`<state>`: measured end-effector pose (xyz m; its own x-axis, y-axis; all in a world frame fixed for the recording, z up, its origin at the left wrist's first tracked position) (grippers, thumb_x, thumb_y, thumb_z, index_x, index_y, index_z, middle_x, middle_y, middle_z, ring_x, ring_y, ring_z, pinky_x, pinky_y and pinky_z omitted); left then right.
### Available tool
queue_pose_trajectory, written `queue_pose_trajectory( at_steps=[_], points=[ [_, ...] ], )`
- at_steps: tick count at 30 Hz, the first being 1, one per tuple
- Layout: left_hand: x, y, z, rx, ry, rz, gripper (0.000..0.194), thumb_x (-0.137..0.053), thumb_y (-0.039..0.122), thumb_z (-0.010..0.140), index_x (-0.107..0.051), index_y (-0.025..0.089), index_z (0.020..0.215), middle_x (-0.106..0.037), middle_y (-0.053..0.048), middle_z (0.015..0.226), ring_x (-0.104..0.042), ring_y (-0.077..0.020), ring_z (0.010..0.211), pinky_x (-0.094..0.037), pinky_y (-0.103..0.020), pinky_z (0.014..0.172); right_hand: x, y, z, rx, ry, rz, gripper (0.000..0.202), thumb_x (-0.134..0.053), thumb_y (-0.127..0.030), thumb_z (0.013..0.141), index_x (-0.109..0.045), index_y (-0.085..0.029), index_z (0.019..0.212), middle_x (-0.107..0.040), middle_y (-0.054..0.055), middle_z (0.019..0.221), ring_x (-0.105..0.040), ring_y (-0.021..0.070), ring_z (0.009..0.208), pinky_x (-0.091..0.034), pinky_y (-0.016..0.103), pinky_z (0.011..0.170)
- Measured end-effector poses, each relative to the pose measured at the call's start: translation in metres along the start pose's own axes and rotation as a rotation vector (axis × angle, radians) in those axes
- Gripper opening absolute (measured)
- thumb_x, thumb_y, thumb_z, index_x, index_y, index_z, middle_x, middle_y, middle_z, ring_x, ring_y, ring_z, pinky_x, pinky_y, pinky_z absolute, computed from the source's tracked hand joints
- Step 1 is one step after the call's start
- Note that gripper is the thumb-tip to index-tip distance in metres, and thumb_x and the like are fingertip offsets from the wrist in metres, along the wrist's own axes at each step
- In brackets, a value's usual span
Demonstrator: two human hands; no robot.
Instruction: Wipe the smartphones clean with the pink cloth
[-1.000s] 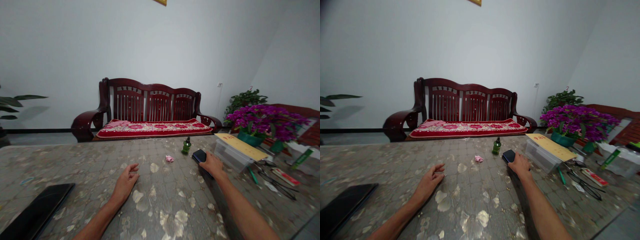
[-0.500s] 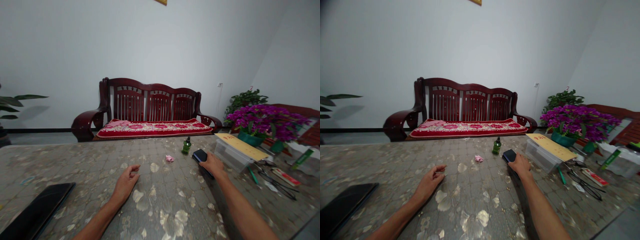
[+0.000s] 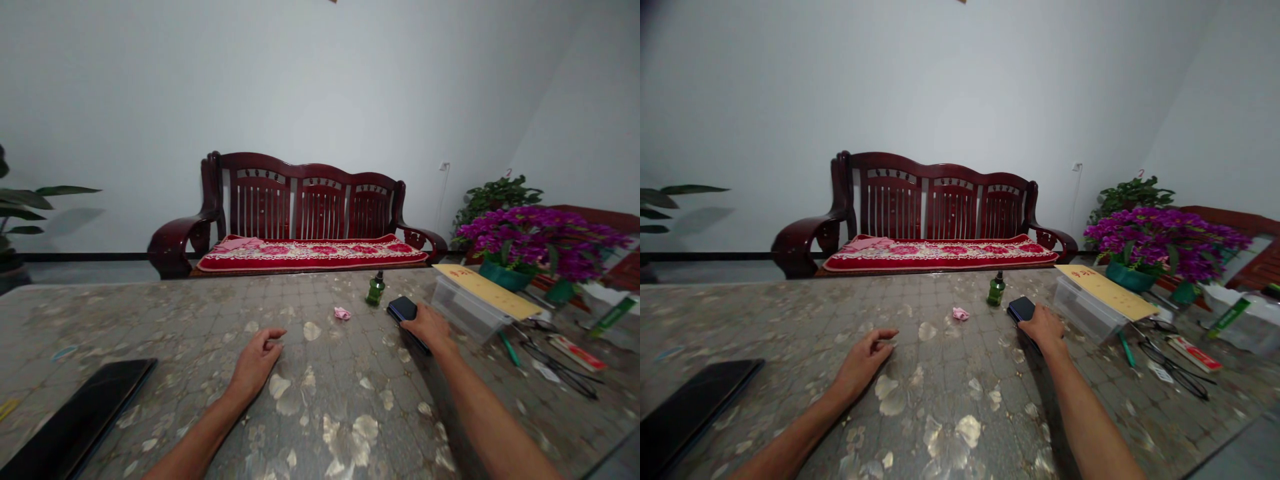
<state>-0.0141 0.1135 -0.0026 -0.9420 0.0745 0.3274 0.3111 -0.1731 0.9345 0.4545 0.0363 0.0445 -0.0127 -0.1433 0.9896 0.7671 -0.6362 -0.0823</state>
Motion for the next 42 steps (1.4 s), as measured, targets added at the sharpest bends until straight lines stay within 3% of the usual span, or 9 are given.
queue_pose_trajectory(
  at_steps=[21,33,42],
  points=[
    [-0.008,0.01,-0.005,-0.086,-0.065,0.191,0.04,-0.05,0.038,0.074,-0.071,0.017,0.1,-0.063,-0.002,0.077,-0.06,-0.0199,0.067,-0.049,-0.032,0.069,-0.007,0.002,0.004,0.027,-0.034,0.014,0.057,-0.071,-0.047,0.076,-0.062,-0.015,0.121,-0.066,0.018,0.123,-0.063,0.0376,0.114,-0.051,0.046,0.091],
    [-0.009,0.011,-0.006,-0.1,-0.067,0.204,0.036,-0.049,0.031,0.075,-0.072,0.018,0.099,-0.066,-0.005,0.091,-0.064,-0.0193,0.076,-0.052,-0.032,0.076,-0.019,0.007,0.013,0.007,-0.069,0.035,0.086,-0.076,-0.051,0.067,-0.049,-0.018,0.141,-0.056,0.022,0.137,-0.053,0.0427,0.125,-0.047,0.056,0.097],
    [-0.009,0.011,-0.006,-0.091,-0.068,0.195,0.032,-0.051,0.028,0.075,-0.072,0.019,0.098,-0.068,-0.004,0.092,-0.065,-0.019,0.076,-0.053,-0.032,0.077,-0.026,0.005,0.013,0.03,-0.058,0.044,0.074,-0.069,-0.041,0.071,-0.052,-0.018,0.139,-0.06,0.021,0.129,-0.057,0.0421,0.121,-0.048,0.055,0.094]
  ],
)
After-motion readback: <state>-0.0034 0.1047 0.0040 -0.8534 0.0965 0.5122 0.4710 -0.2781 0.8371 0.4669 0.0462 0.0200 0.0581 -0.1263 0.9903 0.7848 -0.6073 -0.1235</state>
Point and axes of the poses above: each hand's wrist, its own z-axis towards the middle knuckle, its own x-axis out of the back of the hand, y = z × x, the point moved 10 cm from there along z, towards the middle knuckle
